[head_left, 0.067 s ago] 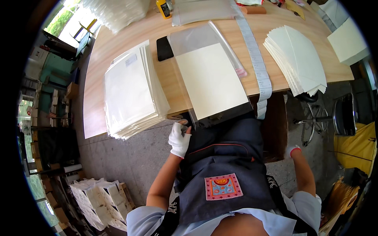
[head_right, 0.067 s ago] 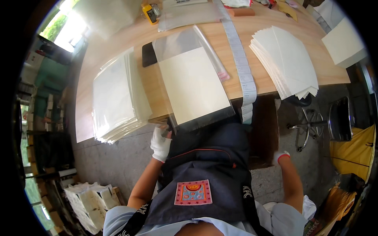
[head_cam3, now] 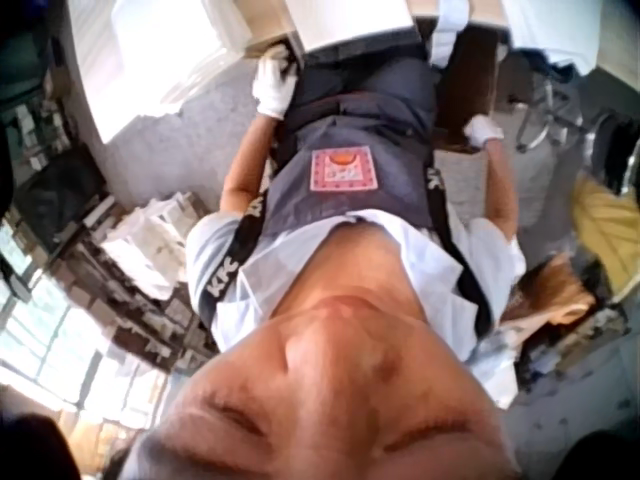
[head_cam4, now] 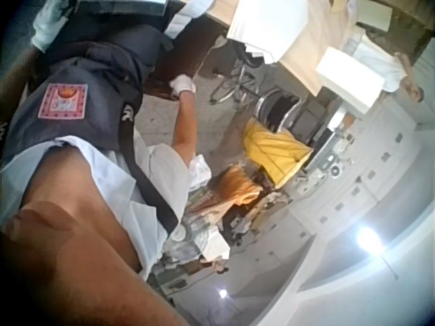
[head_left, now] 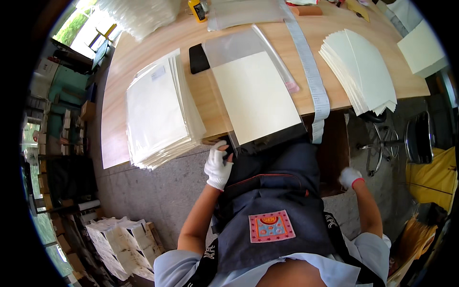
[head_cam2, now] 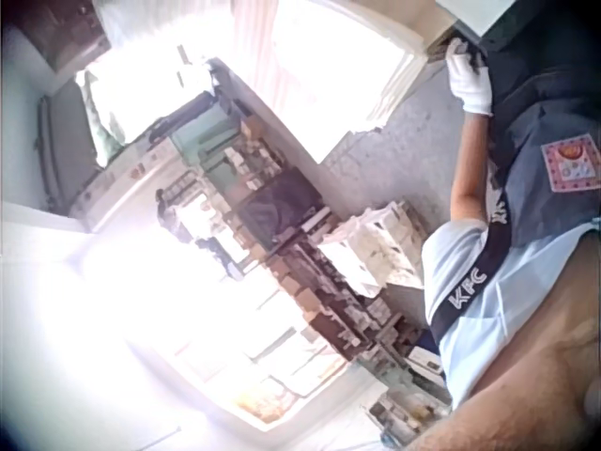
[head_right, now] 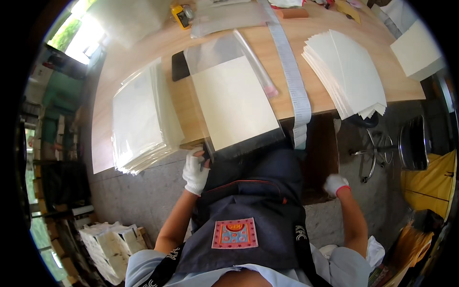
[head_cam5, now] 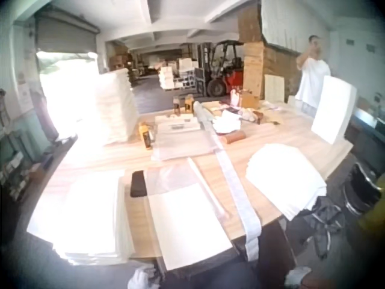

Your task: The person places sheets of white paper into clear plastic sleeves one by one. They pick up a sheet from a stack on the right, insert it into a sleeve, and place the packaged item onto a stack on the left. The process is repeated continuously throughout the clip.

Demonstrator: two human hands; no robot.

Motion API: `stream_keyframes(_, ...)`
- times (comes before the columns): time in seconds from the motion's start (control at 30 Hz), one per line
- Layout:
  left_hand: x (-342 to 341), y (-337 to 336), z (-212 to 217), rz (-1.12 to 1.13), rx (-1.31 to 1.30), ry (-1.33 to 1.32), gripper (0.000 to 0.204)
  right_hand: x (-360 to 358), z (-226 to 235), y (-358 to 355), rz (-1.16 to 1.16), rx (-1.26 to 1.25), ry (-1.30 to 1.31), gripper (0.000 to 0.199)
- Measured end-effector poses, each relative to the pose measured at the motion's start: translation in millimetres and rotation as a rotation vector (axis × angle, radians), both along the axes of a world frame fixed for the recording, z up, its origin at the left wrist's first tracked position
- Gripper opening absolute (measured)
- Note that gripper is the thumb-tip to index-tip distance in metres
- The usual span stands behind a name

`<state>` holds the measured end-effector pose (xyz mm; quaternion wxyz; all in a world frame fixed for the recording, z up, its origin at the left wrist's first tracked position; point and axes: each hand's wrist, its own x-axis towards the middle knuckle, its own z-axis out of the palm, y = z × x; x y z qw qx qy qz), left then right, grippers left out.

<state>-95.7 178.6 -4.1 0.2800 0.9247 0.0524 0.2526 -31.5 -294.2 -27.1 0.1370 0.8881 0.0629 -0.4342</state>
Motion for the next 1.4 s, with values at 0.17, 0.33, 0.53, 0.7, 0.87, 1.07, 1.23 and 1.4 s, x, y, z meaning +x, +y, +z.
stream_keyframes(0.17,25.3,-6.5,-5.9,-0.249,0.228,-0.163,0.033,51.1,74.3,147.1,0.261,0.997,-0.903,0.035)
stream_keyframes(0.33,29.2,-4.0,-5.5,-0.215,0.045,-0.131,0.026,92.8,62.7,187.3,0.317,1.106,-0.877,0.031)
stream_keyframes(0.53,28.9,-22.9,-19.9,0.202,-0.859,0.041,0.017,86.1,31.0,215.8,-0.203,1.110,-0.946,0.024)
stream_keyframes(0.7,28.9,-35.2,-30.7,0.456,-1.622,-0.179,0.016,80.0,0.4,190.7,-0.526,1.157,-1.154,0.024)
stream_keyframes(0.87,12.8,-38.7,-64.4,0.255,-2.272,-0.074,0.013,98.4,-60.5,112.2,-0.831,1.113,-1.024,0.024)
stream_keyframes(1.07,40.8,-107.6,-23.5,-0.075,-1.837,0.728,0.030,80.7,-44.9,84.9,-0.871,1.463,-0.568,0.034)
stream_keyframes(1.23,75.7,-159.8,14.0,-0.263,-1.734,1.019,0.042,36.2,52.0,88.1,-0.508,1.497,-0.475,0.031)
stream_keyframes(1.4,92.3,-189.9,10.5,-0.350,-1.753,1.135,0.019,21.2,92.7,93.6,0.161,1.016,-0.961,0.020)
